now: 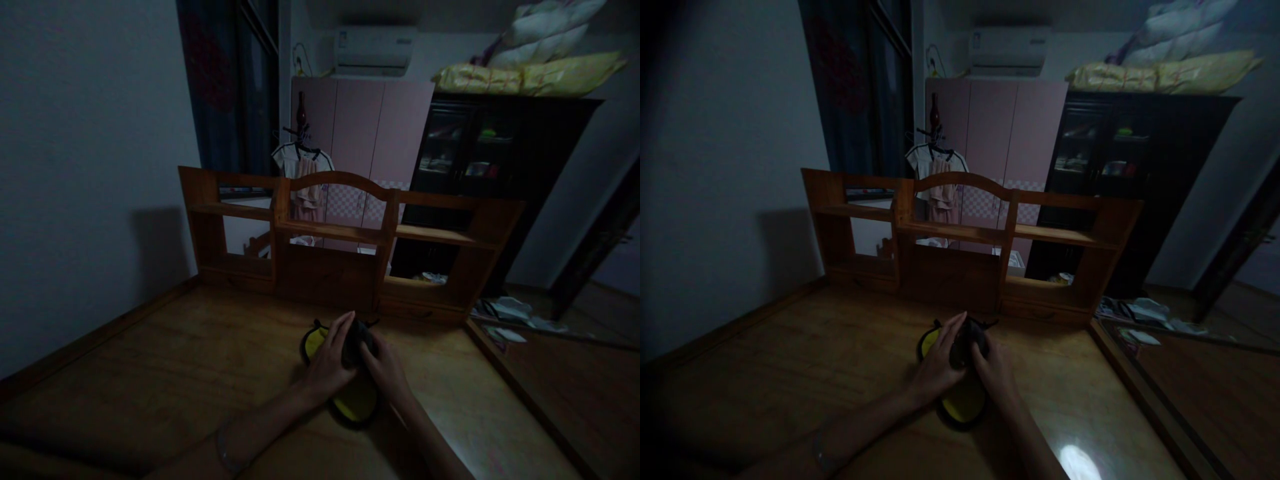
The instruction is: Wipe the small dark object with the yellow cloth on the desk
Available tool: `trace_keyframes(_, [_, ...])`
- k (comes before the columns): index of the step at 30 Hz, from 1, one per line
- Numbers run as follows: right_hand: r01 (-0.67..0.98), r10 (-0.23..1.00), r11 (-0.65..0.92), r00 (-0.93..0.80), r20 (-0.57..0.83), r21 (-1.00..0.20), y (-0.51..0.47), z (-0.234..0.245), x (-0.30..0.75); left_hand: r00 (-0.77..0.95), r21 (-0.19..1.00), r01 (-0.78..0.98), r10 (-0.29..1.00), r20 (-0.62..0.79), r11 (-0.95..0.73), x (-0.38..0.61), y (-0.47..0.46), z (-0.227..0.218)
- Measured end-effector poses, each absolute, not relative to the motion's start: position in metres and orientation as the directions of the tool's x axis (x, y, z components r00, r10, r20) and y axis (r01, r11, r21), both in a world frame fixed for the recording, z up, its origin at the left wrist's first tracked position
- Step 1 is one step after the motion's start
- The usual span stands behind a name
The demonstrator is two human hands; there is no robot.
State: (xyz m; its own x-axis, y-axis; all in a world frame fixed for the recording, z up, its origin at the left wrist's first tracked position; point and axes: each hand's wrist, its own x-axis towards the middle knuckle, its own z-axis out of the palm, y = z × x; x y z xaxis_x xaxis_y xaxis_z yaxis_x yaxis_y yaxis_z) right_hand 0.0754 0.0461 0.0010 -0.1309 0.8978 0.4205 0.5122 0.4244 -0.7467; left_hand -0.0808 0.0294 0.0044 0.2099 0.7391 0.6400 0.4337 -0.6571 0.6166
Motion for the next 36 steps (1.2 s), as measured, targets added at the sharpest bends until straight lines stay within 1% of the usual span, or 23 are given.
trace_keyframes(3, [0.484, 0.907, 0.412, -0.138, 0.398, -0.772, 0.047, 0.003, 0.077, 0.188, 0.617, 0.442, 0.740, 0.646, -0.651, -0.080, 0.029, 0.003])
trace_keyframes(8, [0.244, 0.924, 0.378, -0.163, 0.346, -0.893, 0.055, -0.003, 0.080, 0.272, 0.592, 0.426, 0.721, 0.638, -0.684, -0.083, 0.030, 0.004])
trace_keyframes(11, [0.201, 0.925, 0.377, -0.142, 0.354, -0.904, 0.056, -0.007, 0.079, 0.297, 0.572, 0.427, 0.706, 0.643, -0.700, -0.085, 0.030, 0.004])
trace_keyframes(16, [0.254, 0.892, 0.451, -0.117, 0.436, -0.856, 0.055, -0.007, 0.078, 0.340, 0.537, 0.419, 0.675, 0.655, -0.732, -0.086, 0.029, 0.004])
trace_keyframes(19, [0.283, 0.878, 0.478, -0.117, 0.464, -0.832, 0.055, -0.006, 0.078, 0.378, 0.536, 0.402, 0.668, 0.641, -0.742, -0.088, 0.028, 0.006])
trace_keyframes(25, [0.257, 0.860, 0.510, -0.160, 0.484, -0.821, 0.050, 0.002, 0.078, 0.407, 0.540, 0.378, 0.659, 0.633, -0.752, -0.091, 0.028, 0.008])
trace_keyframes(29, [0.244, 0.881, 0.473, -0.158, 0.446, -0.847, 0.042, 0.009, 0.076, 0.363, 0.560, 0.382, 0.676, 0.642, -0.736, -0.089, 0.029, 0.006])
trace_keyframes(32, [0.356, 0.881, 0.462, -0.076, 0.467, -0.813, 0.037, 0.010, 0.072, 0.323, 0.578, 0.392, 0.695, 0.643, -0.716, -0.087, 0.030, 0.004])
trace_keyframes(36, [0.548, 0.811, 0.468, 0.044, 0.583, -0.693, 0.036, 0.010, 0.068, 0.273, 0.599, 0.394, 0.711, 0.647, -0.697, -0.085, 0.033, 0.003])
